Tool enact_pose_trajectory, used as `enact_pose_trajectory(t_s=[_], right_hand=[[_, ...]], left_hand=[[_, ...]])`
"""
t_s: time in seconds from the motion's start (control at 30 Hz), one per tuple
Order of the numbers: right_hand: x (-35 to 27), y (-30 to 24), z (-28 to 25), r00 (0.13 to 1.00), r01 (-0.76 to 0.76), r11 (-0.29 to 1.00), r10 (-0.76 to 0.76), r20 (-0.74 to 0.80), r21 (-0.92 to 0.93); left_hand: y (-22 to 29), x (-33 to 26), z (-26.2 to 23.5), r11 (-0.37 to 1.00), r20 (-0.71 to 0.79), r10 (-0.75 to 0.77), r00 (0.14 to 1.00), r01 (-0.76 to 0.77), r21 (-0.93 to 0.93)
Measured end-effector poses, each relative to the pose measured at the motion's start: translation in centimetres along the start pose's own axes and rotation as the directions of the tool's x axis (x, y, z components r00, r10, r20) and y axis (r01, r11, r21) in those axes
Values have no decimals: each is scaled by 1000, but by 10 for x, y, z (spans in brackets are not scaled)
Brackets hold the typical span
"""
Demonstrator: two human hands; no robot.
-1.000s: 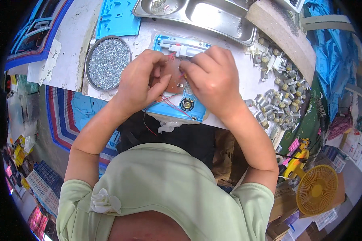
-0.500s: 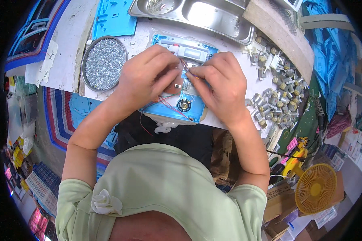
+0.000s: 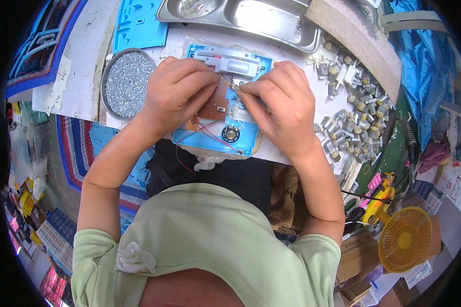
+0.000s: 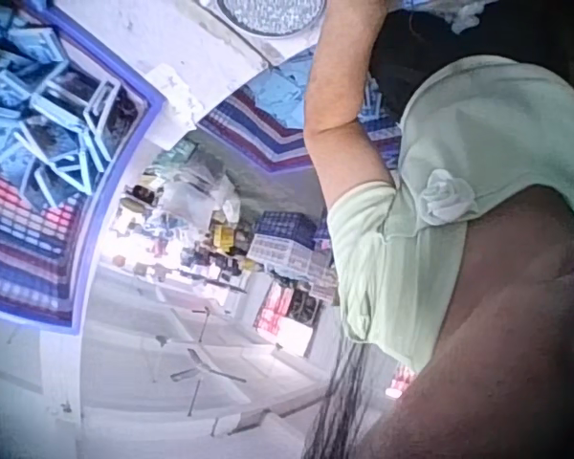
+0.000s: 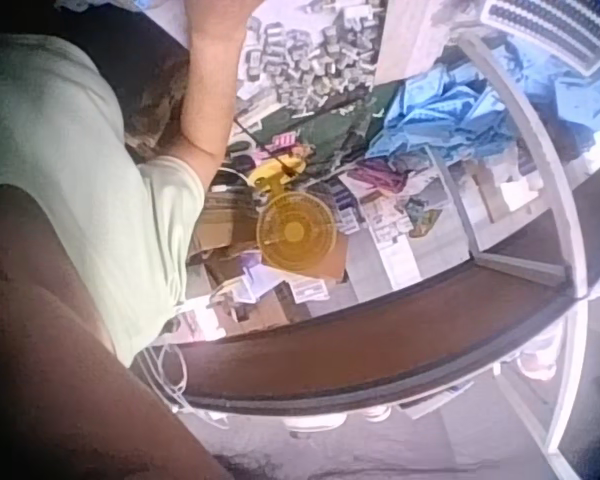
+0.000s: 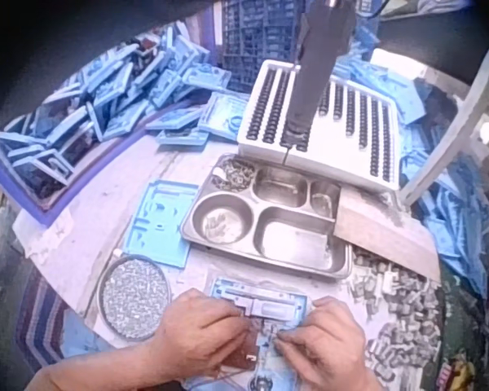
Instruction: Soldering and assembling components into a blue plastic device housing.
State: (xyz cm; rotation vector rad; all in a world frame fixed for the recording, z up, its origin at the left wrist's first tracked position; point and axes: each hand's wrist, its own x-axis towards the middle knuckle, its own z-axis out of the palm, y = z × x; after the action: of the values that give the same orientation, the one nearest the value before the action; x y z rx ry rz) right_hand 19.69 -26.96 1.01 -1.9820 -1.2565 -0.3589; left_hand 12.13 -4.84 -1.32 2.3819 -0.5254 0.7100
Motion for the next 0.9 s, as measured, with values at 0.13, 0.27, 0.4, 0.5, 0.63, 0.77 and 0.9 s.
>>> enact_pose_trajectory(t_s=[0.13,0.27,0.4,0.5,0.63,0.77,0.9], right_hand=[[-3,0,-4,998,-67,997,67,6,-36],[-10,2,-11,994,-112,986,113,-2,-120],[-13,-3,-12,990,-144,986,143,-15,-87],[-6,0,-11,992,-119,993,118,-38,-18],[0,2,-14,997,-58,998,57,-42,-21],[-1,6,-15,997,-34,999,33,-68,-6],[-9,6,-22,994,-75,997,74,-83,-2]], left_hand=[[-2,-2,-1,996,12,-88,996,88,15],[5,-2,1,952,8,-260,966,255,169],[36,10,-5,989,-268,-126,955,100,-107],[48,17,0,952,-22,-114,993,103,-288],[40,25,11,949,83,-171,982,187,-254],[34,34,8,930,154,-198,968,235,-281],[32,35,9,919,186,-211,960,260,-296]])
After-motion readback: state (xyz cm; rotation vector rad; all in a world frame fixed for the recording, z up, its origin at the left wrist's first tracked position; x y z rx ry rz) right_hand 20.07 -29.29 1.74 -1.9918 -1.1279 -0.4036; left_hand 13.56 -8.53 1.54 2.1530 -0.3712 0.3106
